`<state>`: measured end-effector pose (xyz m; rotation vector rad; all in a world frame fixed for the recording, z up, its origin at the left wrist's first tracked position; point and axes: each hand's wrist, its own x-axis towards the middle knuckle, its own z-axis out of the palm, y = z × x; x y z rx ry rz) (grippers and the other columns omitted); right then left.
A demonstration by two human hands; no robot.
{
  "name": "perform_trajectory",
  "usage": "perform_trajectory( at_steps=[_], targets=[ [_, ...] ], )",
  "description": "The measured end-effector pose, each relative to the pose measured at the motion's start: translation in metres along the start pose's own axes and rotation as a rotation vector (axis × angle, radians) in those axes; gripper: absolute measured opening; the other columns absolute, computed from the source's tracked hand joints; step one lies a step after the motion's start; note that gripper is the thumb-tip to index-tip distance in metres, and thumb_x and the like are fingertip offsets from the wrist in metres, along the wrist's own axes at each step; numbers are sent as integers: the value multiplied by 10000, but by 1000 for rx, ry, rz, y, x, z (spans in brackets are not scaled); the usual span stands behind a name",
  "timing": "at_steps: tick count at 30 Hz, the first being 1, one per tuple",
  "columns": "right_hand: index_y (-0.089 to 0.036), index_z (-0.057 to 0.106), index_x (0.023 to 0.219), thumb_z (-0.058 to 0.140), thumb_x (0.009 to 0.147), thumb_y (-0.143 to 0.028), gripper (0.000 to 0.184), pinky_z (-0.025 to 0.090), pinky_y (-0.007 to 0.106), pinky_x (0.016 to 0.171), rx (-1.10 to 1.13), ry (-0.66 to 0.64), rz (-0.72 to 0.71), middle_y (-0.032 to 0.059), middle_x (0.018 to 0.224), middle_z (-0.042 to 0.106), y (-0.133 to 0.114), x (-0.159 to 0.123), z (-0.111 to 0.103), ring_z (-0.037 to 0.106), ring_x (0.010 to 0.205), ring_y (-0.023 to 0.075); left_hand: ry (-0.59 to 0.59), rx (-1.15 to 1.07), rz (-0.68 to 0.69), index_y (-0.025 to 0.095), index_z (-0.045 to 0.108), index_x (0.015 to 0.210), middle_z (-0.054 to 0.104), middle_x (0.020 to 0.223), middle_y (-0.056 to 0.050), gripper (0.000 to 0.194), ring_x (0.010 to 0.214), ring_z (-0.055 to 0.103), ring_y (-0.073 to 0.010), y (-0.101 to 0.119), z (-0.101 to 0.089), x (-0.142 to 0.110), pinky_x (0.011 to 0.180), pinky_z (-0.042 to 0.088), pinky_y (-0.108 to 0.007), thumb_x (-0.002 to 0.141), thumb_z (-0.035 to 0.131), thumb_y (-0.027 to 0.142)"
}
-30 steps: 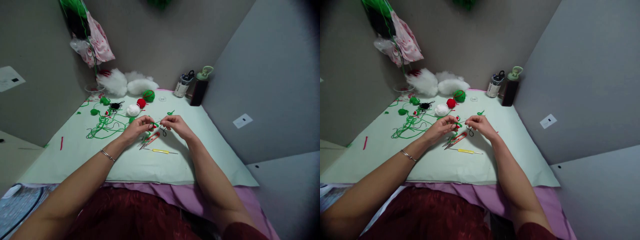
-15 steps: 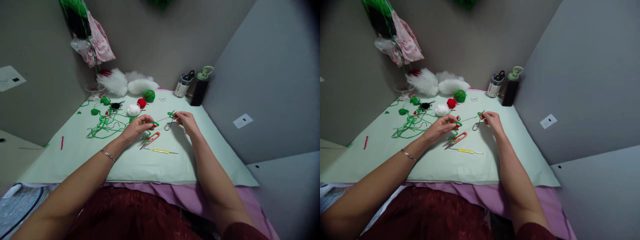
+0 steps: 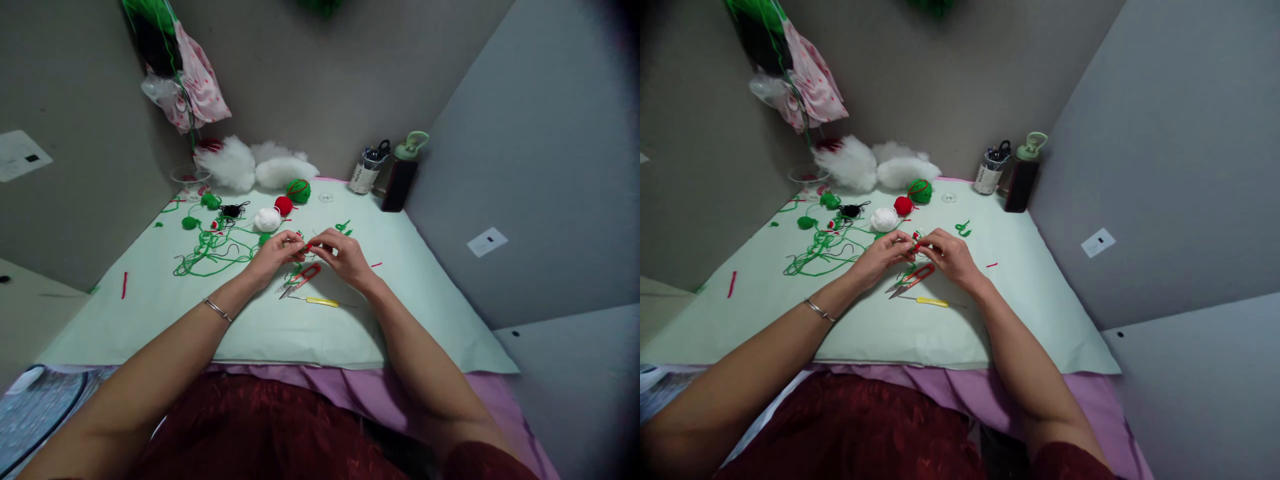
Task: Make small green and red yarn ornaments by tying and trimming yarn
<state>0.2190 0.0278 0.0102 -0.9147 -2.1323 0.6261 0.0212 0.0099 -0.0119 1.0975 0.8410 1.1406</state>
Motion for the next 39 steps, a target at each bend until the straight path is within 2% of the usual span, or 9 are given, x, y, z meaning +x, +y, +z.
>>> perform_trajectory(
  at_steps=[4, 7, 10, 16, 18, 21, 24, 29, 39],
  targets=[
    [-209, 727, 858, 617, 915, -421, 245, 402, 307, 684, 75, 30, 131, 40, 810, 634, 1, 2, -2, 528, 697, 154, -27, 89, 4, 181, 620, 956, 700, 859, -24, 331, 771, 659, -145, -2, 1, -1, 831, 510, -343, 769, 780, 401],
    [-194, 700, 815, 642, 878, -449, 268, 403, 292, 656, 190, 7, 232, 19, 758, 621, 1, 2, -1, 512, 668, 143, -29, 113, 5, 177, 647, 909, 684, 832, -11, 300, 737, 640, -133, -2, 1, -1, 809, 510, -332, 740, 798, 372],
    [-189, 677, 814, 612, 886, -446, 275, 420, 287, 652, 263, 15, 279, 14, 742, 620, 4, 2, 1, 506, 653, 135, -16, 114, -6, 168, 685, 868, 674, 803, -21, 290, 721, 625, -132, -2, -1, 0, 813, 517, -338, 750, 786, 413],
    [-229, 632, 1185, 511, 930, -347, 305, 430, 286, 648, 257, 139, 201, 4, 789, 628, 0, 1, -2, 477, 620, 130, 52, 100, -1, 172, 690, 840, 663, 778, -16, 329, 723, 629, -142, -4, -4, 3, 821, 534, -365, 717, 809, 452],
    [-245, 600, 1221, 523, 933, -350, 315, 423, 288, 632, 236, 168, 204, 3, 787, 630, -3, 0, -3, 471, 618, 137, 75, 79, 15, 178, 680, 830, 650, 778, -2, 309, 727, 632, -137, -4, -4, 3, 826, 537, -364, 713, 813, 430],
    [-235, 645, 1070, 554, 943, -363, 202, 422, 301, 652, 138, 184, 170, 24, 816, 626, -8, -1, -3, 495, 650, 148, 97, 55, 28, 180, 666, 832, 636, 776, 13, 288, 726, 637, -131, -3, -4, 4, 827, 537, -355, 712, 815, 395],
    [-221, 699, 908, 596, 940, -323, 149, 412, 303, 684, -63, 162, 60, 38, 818, 577, -9, -2, -2, 510, 688, 154, 103, 36, 27, 177, 660, 845, 636, 782, 16, 290, 730, 648, -136, -3, -5, 5, 833, 535, -353, 708, 818, 377],
    [-221, 733, 920, 594, 950, -241, 144, 388, 271, 651, -306, 143, -28, 27, 798, 562, -7, -3, 0, 504, 663, 135, 114, 21, 32, 168, 668, 862, 651, 795, 10, 306, 729, 655, -145, -4, -7, 6, 841, 532, -355, 699, 822, 376],
    [-218, 731, 907, 615, 940, -200, 122, 385, 249, 637, -406, 127, -72, 20, 804, 573, -5, -4, 0, 522, 672, 129, 128, 78, 22, 172, 701, 869, 663, 794, -1, 303, 724, 635, -145, -3, -6, 5, 811, 515, -336, 695, 824, 389]
  ],
)
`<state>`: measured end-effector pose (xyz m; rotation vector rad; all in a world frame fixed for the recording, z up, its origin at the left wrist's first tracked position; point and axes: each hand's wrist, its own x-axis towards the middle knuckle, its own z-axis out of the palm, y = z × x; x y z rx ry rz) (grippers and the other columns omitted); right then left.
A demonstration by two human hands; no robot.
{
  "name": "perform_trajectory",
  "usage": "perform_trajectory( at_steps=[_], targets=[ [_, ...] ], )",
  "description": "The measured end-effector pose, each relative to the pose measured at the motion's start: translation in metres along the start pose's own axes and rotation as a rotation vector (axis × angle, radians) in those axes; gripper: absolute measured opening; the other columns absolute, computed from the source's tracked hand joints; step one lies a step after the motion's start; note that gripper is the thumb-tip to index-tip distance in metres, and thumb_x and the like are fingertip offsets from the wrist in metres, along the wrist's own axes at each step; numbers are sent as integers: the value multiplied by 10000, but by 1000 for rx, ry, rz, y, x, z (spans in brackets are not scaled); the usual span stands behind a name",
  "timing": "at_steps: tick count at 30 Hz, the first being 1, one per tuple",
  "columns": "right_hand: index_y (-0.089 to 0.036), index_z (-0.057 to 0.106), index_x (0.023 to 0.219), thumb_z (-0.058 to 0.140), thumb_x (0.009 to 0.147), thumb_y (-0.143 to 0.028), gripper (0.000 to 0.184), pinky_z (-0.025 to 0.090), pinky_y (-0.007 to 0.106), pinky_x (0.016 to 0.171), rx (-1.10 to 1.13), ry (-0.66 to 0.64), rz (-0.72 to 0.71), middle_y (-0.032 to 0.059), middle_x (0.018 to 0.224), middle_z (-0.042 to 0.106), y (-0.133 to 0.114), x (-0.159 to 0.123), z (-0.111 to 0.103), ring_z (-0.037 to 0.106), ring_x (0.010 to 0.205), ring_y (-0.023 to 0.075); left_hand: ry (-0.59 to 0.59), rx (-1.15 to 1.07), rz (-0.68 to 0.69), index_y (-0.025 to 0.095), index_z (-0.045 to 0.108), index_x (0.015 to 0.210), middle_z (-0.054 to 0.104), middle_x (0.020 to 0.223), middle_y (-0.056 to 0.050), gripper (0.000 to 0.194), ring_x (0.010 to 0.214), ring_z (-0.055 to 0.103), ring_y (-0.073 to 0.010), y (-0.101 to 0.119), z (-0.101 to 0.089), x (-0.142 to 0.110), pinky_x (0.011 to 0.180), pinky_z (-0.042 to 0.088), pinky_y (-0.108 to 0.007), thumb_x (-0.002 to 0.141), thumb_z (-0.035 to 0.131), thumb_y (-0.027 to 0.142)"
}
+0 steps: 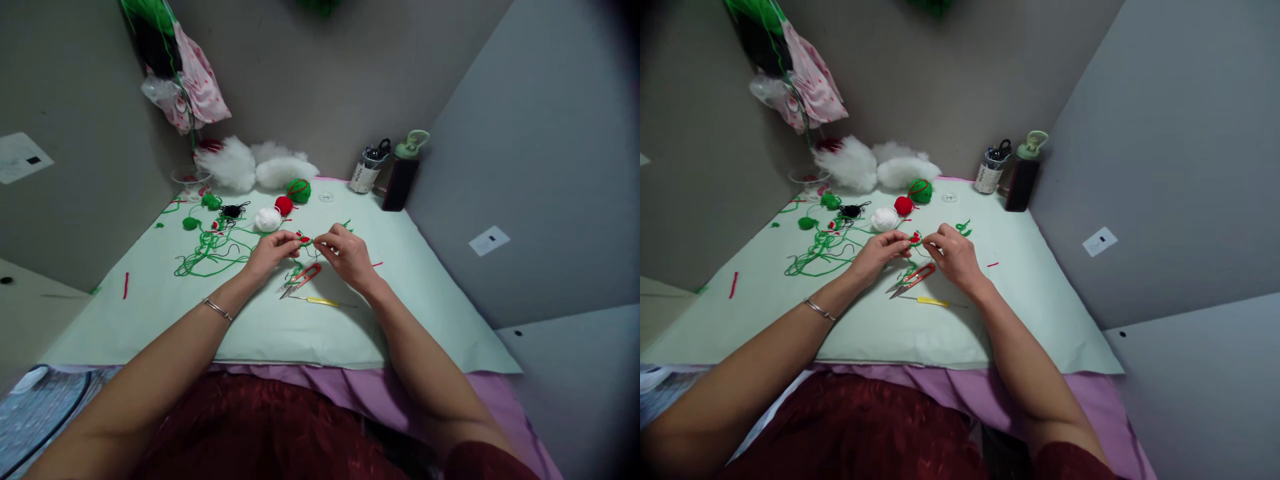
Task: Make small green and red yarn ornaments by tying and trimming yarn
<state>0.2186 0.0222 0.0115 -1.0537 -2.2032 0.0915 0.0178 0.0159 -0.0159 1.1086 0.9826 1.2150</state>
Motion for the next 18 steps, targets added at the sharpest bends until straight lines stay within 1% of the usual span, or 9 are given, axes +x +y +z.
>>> perform_trajectory(
  at_steps=[4, 7, 9, 13, 18],
  targets=[
    [-218, 730, 894, 617, 943, -204, 123, 373, 256, 641, -4, -10, -10, 16, 805, 569, 0, 0, 0, 521, 677, 128, -12, 27, 10, 178, 712, 857, 670, 795, -7, 302, 725, 627, -146, 1, 0, -1, 813, 510, -337, 695, 827, 406],
    [-216, 733, 886, 638, 929, -193, 106, 367, 260, 641, 45, -18, 4, 11, 804, 562, 3, 1, 0, 511, 668, 122, -27, 23, -3, 177, 725, 869, 666, 786, -5, 310, 730, 622, -145, 2, 0, -2, 833, 513, -346, 690, 834, 406],
    [-218, 735, 886, 656, 915, -189, 89, 370, 261, 641, 131, -34, 29, 4, 792, 550, 5, 1, -1, 506, 661, 120, -39, 5, -19, 177, 730, 880, 669, 794, -5, 317, 733, 620, -143, 3, -1, -2, 844, 517, -353, 685, 839, 402],
    [-208, 738, 866, 674, 899, -224, 74, 391, 272, 650, 383, -60, 112, 4, 770, 543, 10, 3, -3, 508, 672, 130, -78, -38, -46, 174, 730, 889, 684, 856, -15, 311, 753, 624, -140, 5, -1, -2, 870, 520, -364, 686, 841, 381],
    [-199, 737, 832, 708, 869, -323, 132, 411, 287, 676, 583, -99, 179, 14, 771, 583, 11, 5, -2, 519, 716, 144, -148, -54, -68, 168, 734, 897, 680, 898, -24, 276, 766, 623, -134, 8, -1, -3, 884, 512, -368, 711, 822, 353]
  ],
)
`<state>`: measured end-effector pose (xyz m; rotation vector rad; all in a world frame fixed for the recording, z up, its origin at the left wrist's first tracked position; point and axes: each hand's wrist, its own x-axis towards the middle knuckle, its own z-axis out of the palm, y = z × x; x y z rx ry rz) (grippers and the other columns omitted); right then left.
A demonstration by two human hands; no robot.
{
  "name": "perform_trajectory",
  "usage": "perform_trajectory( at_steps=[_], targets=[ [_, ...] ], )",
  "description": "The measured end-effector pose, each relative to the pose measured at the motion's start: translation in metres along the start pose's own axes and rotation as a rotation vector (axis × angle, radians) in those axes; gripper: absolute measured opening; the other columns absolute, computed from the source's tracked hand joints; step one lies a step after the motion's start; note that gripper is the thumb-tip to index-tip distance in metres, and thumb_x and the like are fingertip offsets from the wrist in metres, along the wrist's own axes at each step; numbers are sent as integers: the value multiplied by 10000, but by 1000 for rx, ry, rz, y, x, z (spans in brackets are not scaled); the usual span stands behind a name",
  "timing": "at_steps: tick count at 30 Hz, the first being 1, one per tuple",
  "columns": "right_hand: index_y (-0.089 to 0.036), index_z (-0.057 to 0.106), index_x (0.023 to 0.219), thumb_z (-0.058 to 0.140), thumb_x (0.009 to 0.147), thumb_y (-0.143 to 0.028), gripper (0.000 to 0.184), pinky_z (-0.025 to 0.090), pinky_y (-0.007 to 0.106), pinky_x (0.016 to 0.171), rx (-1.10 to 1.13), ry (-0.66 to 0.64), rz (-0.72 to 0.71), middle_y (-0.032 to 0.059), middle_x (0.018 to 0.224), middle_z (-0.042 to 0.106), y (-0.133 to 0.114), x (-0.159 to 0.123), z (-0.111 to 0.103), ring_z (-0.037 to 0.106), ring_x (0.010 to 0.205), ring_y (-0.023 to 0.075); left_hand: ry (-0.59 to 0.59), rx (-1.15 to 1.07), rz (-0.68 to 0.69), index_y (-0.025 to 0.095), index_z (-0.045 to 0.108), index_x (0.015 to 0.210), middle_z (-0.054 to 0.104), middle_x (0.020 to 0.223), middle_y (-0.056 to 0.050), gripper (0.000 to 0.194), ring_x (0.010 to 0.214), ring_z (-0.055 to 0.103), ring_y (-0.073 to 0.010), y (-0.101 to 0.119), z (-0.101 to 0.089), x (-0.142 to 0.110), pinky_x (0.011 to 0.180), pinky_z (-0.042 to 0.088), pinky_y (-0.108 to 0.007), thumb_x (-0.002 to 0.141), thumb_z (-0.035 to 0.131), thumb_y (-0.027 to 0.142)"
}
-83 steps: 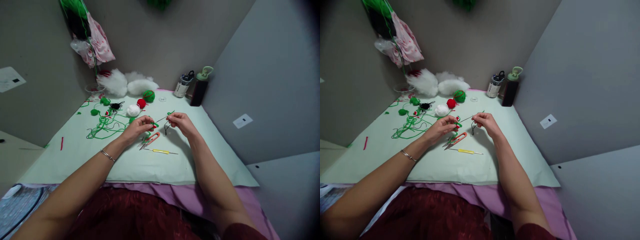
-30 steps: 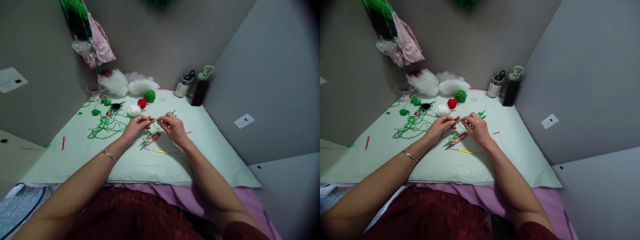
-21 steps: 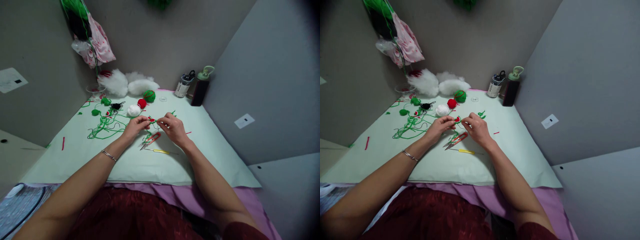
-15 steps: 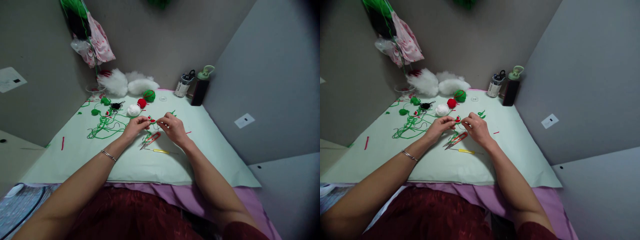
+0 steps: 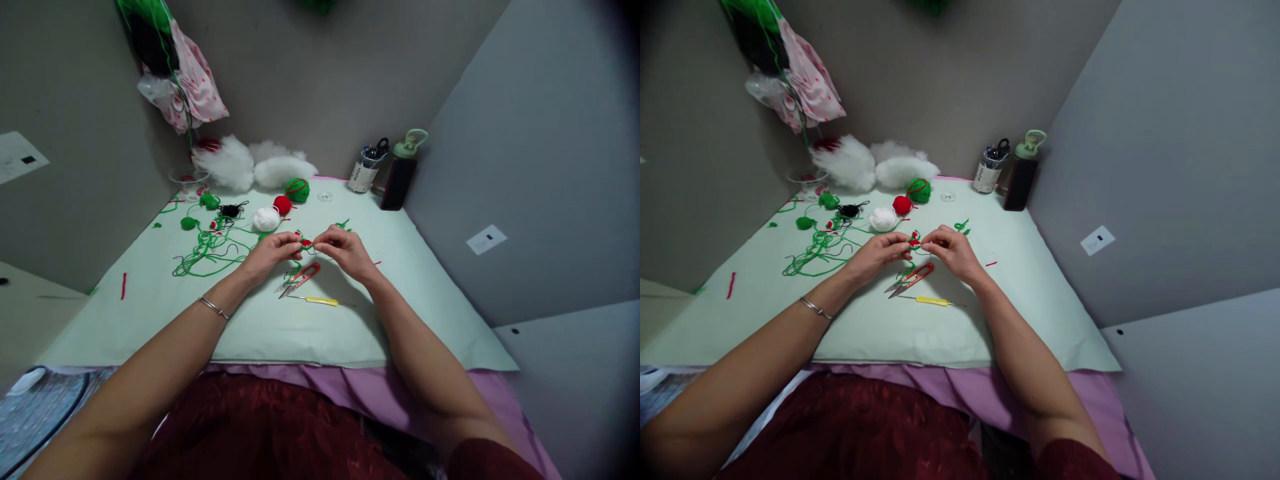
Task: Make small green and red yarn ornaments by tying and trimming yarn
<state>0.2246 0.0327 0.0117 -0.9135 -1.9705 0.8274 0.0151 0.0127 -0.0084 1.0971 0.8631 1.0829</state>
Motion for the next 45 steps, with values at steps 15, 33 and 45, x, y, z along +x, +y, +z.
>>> perform_trajectory(
  at_steps=[15, 33, 45],
  targets=[
    [-192, 686, 787, 720, 825, -306, 124, 413, 277, 640, -37, 93, 88, 19, 782, 622, 11, 1, 10, 529, 698, 140, 41, 16, 17, 175, 723, 879, 661, 867, -12, 261, 781, 616, -136, -1, 3, -2, 867, 491, -341, 706, 822, 343],
    [-205, 597, 888, 609, 863, -274, 74, 526, 287, 695, 48, 98, 70, 13, 808, 657, 2, -4, 27, 647, 719, 148, 91, 104, 146, 175, 678, 875, 656, 804, 1, 230, 778, 659, -151, -8, 4, 0, 816, 505, -309, 749, 775, 342],
    [-211, 644, 987, 454, 1017, -262, 198, 451, 283, 731, -478, -44, -199, 62, 950, 679, -3, -9, 23, 601, 815, 157, 91, 268, 153, 186, 669, 795, 652, 745, -4, 187, 720, 608, -152, -11, 4, 1, 738, 488, -292, 737, 752, 343]
  ],
)
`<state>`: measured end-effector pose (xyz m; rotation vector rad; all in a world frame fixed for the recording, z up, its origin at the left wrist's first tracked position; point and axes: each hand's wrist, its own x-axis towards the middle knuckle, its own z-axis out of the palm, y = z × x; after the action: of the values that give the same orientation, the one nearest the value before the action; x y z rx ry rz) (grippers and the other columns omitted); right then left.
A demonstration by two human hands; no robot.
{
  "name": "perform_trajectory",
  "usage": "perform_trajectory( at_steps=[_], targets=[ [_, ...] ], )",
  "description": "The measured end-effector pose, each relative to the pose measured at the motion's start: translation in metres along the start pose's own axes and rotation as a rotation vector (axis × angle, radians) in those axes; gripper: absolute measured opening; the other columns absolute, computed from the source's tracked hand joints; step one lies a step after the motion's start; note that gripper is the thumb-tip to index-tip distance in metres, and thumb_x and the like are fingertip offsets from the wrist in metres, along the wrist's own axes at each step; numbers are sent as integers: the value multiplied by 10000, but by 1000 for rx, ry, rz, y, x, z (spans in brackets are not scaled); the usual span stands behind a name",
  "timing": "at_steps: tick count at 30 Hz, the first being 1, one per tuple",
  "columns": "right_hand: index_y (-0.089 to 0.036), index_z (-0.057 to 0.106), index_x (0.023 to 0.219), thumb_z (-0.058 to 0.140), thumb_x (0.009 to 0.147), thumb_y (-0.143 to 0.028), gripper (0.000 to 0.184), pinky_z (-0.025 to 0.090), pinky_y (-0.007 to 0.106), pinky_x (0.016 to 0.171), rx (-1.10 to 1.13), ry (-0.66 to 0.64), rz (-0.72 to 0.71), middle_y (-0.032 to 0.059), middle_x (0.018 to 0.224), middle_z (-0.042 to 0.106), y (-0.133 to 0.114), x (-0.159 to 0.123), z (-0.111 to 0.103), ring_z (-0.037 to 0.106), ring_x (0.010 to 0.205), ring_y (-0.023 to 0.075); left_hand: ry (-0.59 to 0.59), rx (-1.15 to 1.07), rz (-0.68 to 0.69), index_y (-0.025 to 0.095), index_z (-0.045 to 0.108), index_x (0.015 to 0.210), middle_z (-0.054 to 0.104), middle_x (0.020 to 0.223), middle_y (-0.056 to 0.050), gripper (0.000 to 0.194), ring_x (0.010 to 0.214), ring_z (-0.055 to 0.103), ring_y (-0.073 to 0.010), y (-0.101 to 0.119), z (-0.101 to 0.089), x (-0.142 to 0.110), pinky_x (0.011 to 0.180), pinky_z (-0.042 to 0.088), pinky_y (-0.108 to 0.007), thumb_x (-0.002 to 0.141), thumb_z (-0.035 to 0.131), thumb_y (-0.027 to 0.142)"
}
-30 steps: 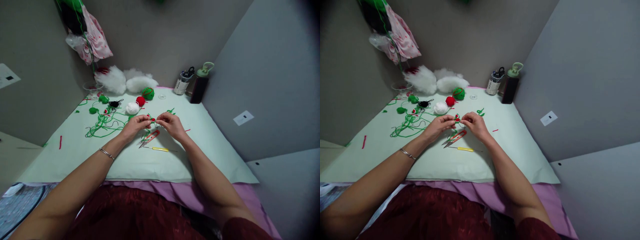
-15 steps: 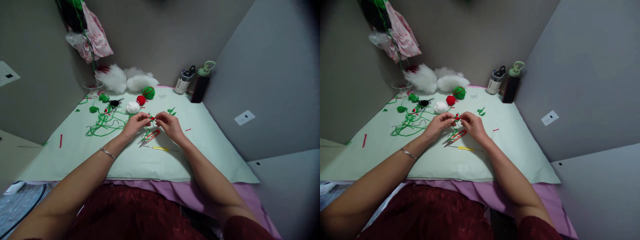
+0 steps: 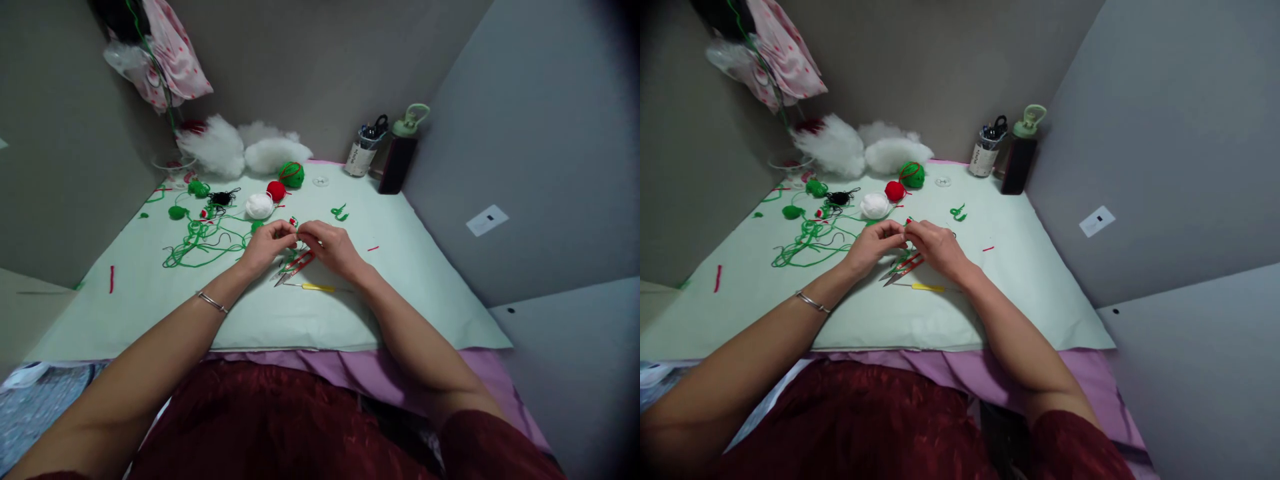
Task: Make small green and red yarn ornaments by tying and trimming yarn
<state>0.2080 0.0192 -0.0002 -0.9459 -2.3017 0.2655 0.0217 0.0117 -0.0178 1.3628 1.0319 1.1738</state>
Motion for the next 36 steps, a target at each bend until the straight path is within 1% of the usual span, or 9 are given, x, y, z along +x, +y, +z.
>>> perform_trajectory(
  at_steps=[4, 6, 9, 13, 16, 23, 28, 33, 36],
  targets=[
    [-223, 667, 937, 473, 1014, -280, 216, 477, 294, 772, -51, 104, -21, 75, 1073, 657, -12, 0, -6, 616, 967, 180, 23, 34, 12, 190, 661, 767, 645, 734, -6, 185, 700, 606, -159, 3, 1, 0, 716, 484, -298, 708, 766, 331],
    [-225, 655, 947, 484, 1013, -301, 199, 507, 295, 795, 89, 127, 2, 68, 1064, 652, -20, 0, -10, 630, 969, 174, 65, 61, 24, 190, 654, 748, 626, 715, -1, 169, 682, 587, -154, 4, 1, 1, 686, 468, -283, 687, 768, 300],
    [-227, 598, 977, 490, 1011, -428, 230, 544, 255, 684, 459, 123, 113, 33, 936, 646, -25, 2, -19, 656, 800, 129, 116, 129, 31, 190, 647, 735, 596, 688, 4, 147, 660, 539, -142, 3, -1, 2, 636, 435, -262, 679, 762, 264],
    [-228, 524, 971, 571, 913, -611, 390, 535, 204, 565, 807, 167, 257, -41, 720, 566, -13, 5, -41, 663, 677, 105, 194, 211, 69, 190, 635, 776, 589, 715, 11, 132, 673, 522, -125, -1, -6, 6, 646, 440, -248, 709, 737, 239],
    [-238, 485, 946, 600, 893, -603, 387, 539, 219, 567, 916, 372, 260, -79, 636, 468, 12, 7, -64, 674, 672, 119, 231, 243, 112, 190, 618, 787, 582, 726, 18, 115, 680, 521, -118, -2, -11, 10, 661, 446, -248, 730, 709, 230],
    [-257, 469, 893, 579, 940, -429, 210, 574, 298, 737, 808, 1019, 261, -41, 682, 484, 88, -4, -104, 695, 858, 152, 302, 288, 114, 189, 612, 748, 563, 667, 26, 97, 635, 484, -119, 5, -15, 12, 638, 403, -251, 699, 690, 216],
    [-279, 427, 866, 485, 960, -309, 114, 581, 337, 774, 683, 1399, 283, -49, 624, 466, 108, -14, -120, 733, 840, 183, 355, 202, 107, 188, 626, 731, 590, 671, 20, 118, 635, 523, -130, 4, -20, 15, 638, 406, -264, 671, 711, 244],
    [-272, 438, 853, 408, 938, -161, 142, 568, 338, 859, 612, 1490, 317, -66, 591, 483, 97, -13, -126, 749, 843, 166, 326, 151, 83, 187, 636, 736, 587, 651, 25, 140, 630, 550, -127, 0, -23, 16, 642, 427, -262, 681, 739, 264],
    [-262, 446, 857, 441, 910, -163, 112, 568, 319, 829, 641, 1379, 304, -83, 580, 495, 85, -5, -114, 724, 747, 133, 243, -15, 0, 185, 635, 794, 605, 695, 28, 193, 671, 610, -125, 1, -22, 14, 700, 486, -269, 706, 759, 305]
  ],
)
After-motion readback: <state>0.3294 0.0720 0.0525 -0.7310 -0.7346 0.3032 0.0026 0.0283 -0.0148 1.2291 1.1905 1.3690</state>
